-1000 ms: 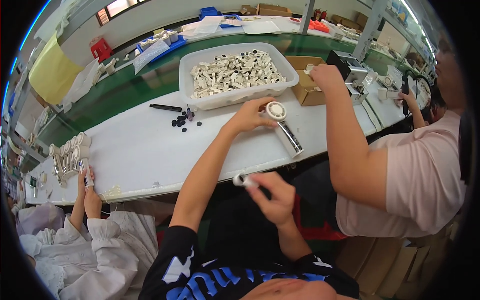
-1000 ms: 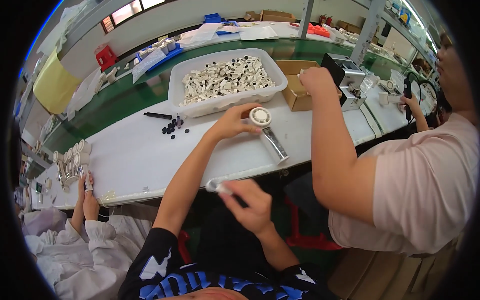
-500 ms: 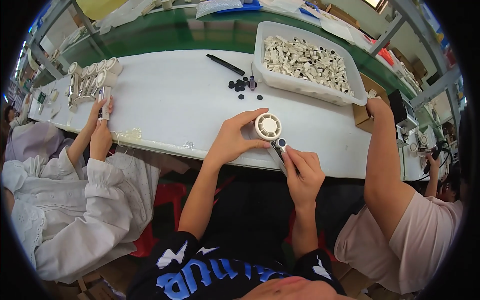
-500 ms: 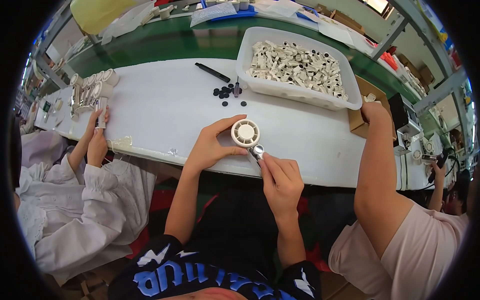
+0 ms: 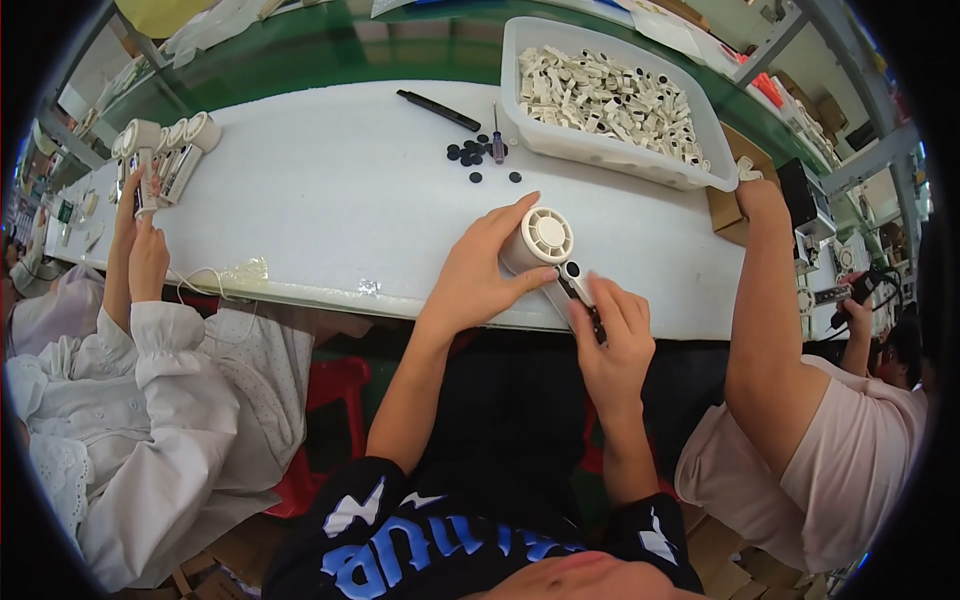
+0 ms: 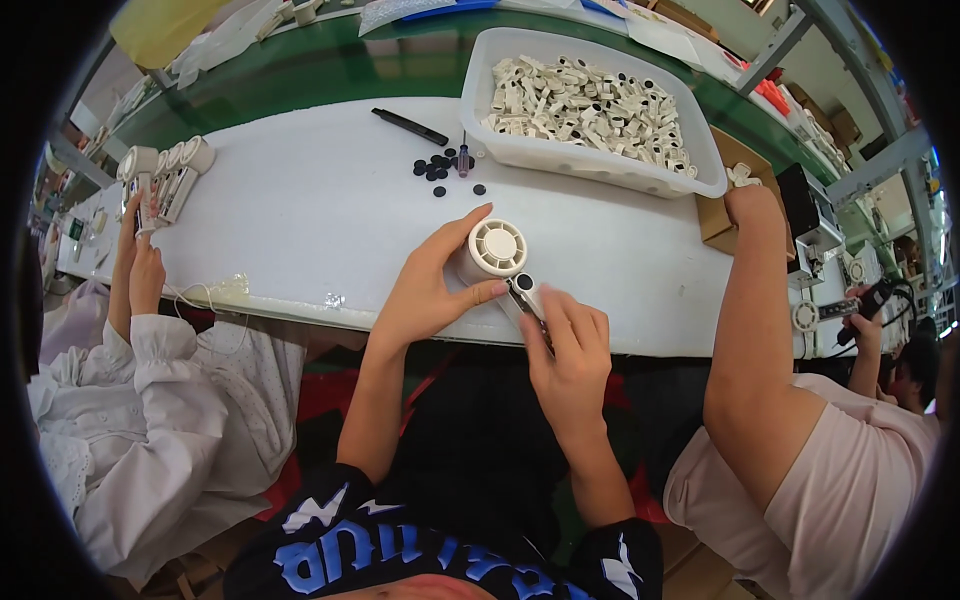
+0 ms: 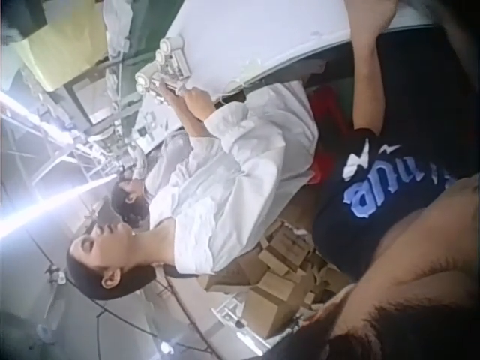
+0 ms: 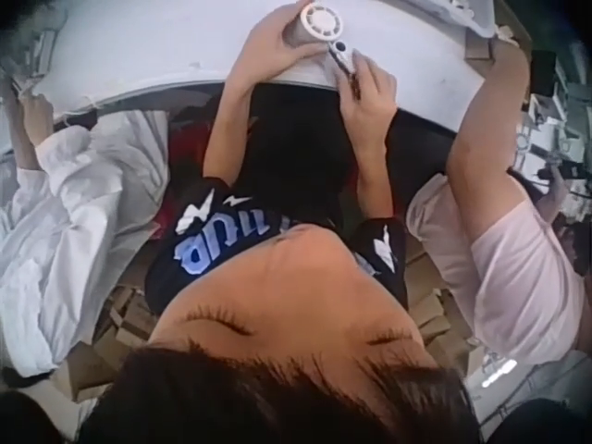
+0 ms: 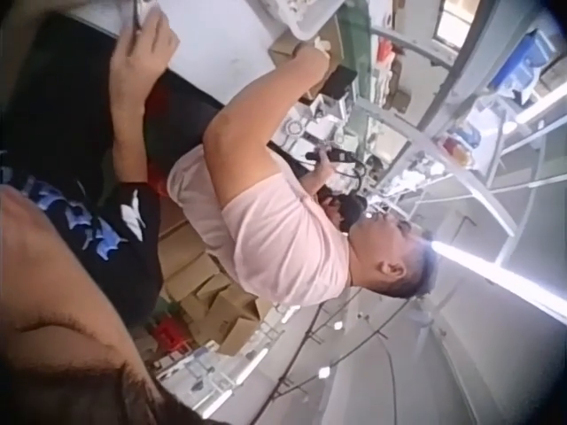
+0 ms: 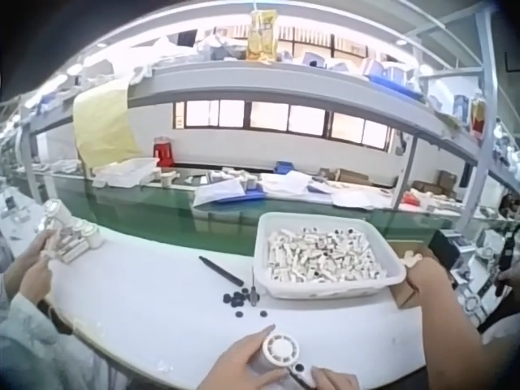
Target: The person assembles small handheld fans by hand, inserting internal components and plastic parts into a fan housing.
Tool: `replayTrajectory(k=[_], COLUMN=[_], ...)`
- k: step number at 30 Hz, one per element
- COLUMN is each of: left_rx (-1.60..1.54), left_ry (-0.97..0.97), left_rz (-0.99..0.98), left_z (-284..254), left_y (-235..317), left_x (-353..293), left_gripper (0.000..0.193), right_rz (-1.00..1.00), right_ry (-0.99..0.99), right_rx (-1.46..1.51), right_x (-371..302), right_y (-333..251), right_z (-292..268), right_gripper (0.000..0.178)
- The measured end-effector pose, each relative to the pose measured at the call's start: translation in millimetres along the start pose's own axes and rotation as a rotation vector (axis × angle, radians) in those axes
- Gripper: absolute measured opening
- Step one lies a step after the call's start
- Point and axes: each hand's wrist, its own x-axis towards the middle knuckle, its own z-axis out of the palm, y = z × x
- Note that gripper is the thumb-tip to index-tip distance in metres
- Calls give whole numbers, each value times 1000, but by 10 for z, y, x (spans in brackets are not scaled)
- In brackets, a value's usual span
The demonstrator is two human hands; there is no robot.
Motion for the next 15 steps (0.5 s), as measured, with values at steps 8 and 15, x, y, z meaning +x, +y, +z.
replayTrajectory(k=[8, 15], left_rx=[200, 275], left_ry=[266, 314], left_rz=[-62, -1], left_z=[599, 693], left_y=[229, 156], left_x=[30, 36], left_gripper=[94, 82], right_rz=[-87, -121], right_ry=[-22, 10], right_rx=[-217, -222], right_x=[-162, -242], right_y=[61, 127], right_z=[-29, 36], right_gripper=[60, 57])
